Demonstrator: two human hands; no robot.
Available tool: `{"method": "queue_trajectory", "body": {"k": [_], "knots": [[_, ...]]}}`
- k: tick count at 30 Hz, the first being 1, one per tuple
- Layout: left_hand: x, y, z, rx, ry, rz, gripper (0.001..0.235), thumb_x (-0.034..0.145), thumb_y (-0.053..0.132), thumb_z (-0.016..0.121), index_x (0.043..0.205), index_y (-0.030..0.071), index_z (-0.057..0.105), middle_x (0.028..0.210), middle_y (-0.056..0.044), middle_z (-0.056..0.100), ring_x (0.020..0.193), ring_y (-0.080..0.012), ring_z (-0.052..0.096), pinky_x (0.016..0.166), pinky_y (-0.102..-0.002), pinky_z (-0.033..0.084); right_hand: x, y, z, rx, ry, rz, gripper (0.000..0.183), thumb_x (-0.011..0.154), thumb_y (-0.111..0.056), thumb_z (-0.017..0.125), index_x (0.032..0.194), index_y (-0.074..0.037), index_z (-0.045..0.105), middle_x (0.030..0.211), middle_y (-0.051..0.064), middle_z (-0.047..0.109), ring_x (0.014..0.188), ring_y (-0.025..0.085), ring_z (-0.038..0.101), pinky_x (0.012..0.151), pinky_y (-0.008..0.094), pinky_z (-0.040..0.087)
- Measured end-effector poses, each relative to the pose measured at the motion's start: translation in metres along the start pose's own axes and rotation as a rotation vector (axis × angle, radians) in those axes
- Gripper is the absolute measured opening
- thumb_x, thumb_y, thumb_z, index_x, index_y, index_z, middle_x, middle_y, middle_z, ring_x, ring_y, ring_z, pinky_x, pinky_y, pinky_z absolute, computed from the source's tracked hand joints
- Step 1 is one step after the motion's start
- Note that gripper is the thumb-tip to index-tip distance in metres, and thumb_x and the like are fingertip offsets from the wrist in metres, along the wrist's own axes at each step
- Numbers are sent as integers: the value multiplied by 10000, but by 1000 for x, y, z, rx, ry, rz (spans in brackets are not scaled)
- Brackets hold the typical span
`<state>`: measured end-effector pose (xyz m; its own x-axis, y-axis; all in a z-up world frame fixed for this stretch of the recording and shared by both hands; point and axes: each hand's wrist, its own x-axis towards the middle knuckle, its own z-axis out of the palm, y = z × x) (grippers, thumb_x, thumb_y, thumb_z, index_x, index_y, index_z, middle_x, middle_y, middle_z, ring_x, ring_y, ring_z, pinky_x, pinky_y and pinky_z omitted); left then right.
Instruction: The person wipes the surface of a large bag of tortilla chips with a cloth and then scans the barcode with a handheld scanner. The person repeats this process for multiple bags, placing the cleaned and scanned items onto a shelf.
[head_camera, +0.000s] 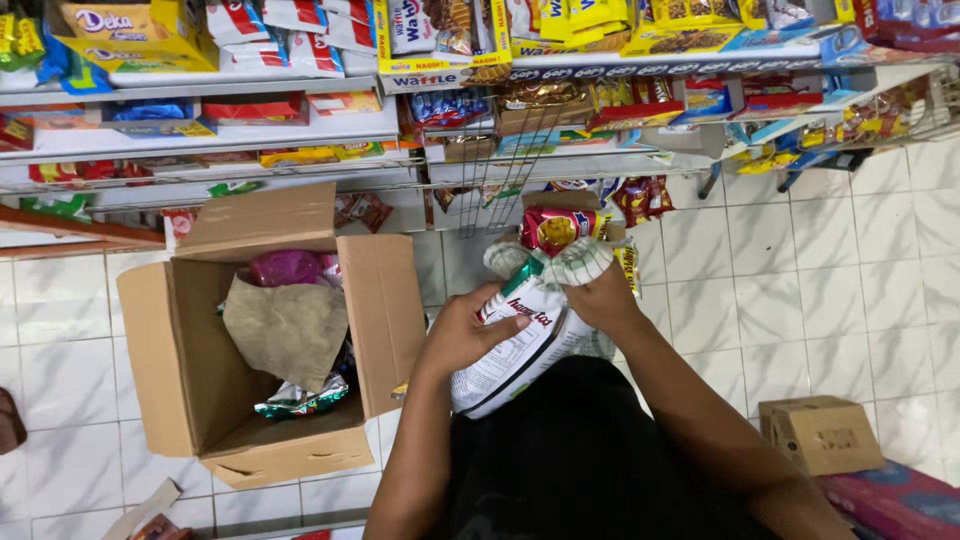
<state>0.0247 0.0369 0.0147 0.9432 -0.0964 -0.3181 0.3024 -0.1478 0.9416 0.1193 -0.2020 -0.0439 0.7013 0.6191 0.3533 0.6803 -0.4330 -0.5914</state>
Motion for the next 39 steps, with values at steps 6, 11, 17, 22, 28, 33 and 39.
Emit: {"method": "queue_trajectory", "body": {"k": [6,11,17,22,28,33,39], "knots": [[7,8,5,-68,21,19,356,837,249,810,1125,54,732,896,-71,797,802,-112,713,747,-289,565,13,-7,-45,503,-194,343,307,828,17,692,1130,-32,681,1111,96,671,1065,254,659,922,364,520],[16,10,12,-104,30,45,325,858,214,788,1119,33,725,915,-61,794,824,-102,718,764,-282,567,6,3,-67,506,-229,528,288,829,20,688,1113,-34,681,1052,92,707,979,241,671,871,356,540],[28,18,51,-79,4,57,311,872,221,789,1106,27,727,902,-66,794,814,-107,716,756,-290,570,-32,27,-63,305,116,363,197,863,41,667,1047,-25,696,982,93,687,919,219,680,839,341,545],[35,28,91,-119,30,123,340,873,179,789,1167,22,718,962,-44,788,873,-94,690,799,-286,564,-48,60,-105,522,-20,378,262,810,32,710,1065,-28,703,986,77,679,934,205,667,854,338,529],[39,34,133,-111,63,80,310,884,166,781,1137,-7,730,953,-69,788,861,-99,706,784,-284,571,-81,84,-155,593,-231,578,269,817,-3,739,1081,-36,698,975,42,732,920,160,672,849,316,537],[53,39,179,-189,-17,84,310,911,159,766,1165,-11,711,985,-71,775,891,-105,704,808,-290,573,-123,111,-162,450,-22,548,213,835,-16,719,1048,-32,717,956,43,711,883,147,677,809,312,536],[79,42,226,-160,-16,97,335,900,165,753,1200,27,699,997,-52,776,897,-104,697,817,-283,569,-175,172,-167,668,427,807,204,940,-23,576,1123,7,664,1030,132,714,927,221,691,797,351,557]]}}
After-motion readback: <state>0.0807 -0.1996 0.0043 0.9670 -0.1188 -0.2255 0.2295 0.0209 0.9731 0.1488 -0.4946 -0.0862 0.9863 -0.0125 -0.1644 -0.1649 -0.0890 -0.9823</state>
